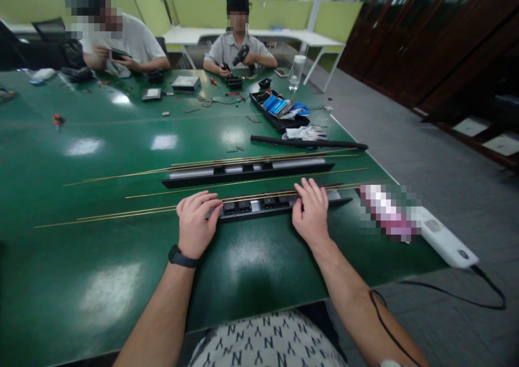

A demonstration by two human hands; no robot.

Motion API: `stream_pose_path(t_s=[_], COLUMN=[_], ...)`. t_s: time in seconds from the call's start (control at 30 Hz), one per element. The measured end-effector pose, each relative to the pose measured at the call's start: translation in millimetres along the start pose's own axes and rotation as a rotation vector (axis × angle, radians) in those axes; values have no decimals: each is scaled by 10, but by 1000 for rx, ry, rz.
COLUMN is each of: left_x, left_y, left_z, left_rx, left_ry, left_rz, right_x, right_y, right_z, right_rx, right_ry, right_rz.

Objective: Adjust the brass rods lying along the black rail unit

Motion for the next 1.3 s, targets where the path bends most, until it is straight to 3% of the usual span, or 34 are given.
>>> stream_pose_path(t_s=[0.27,0.57,0.73,1.07,1.17,1.3], left_x=[-86,41,-9,3,31,18], left_y=[24,-15,12,12,12,17], left_z=[43,-25,-17,-42,-45,-107], left_rx=[-28,-39,-50,-32,-49,-43], left_ry=[-31,12,-9,-21,-14,8], left_rz=[-6,60,52,37,46,34], right_x=[1,24,0,-337,-392,-346], right_y=[7,-9,-14,-12,17,56], right_z=[-37,-5,-7,8,-62,-278], right_rx=[7,5,-2,24,105,391], right_ry=[3,-5,8,-87,-119,-203], right_rz=[0,28,11,-215,-274,-251])
Point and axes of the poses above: each hand's wrist, its own y-axis away from the middle knuckle, its own x-axis out of the palm, z = x × y, the point moved 10 cm from there along -y, towards the middle knuckle, and after that the axes turned 8 degrees about -y, right-handed, at the moved point
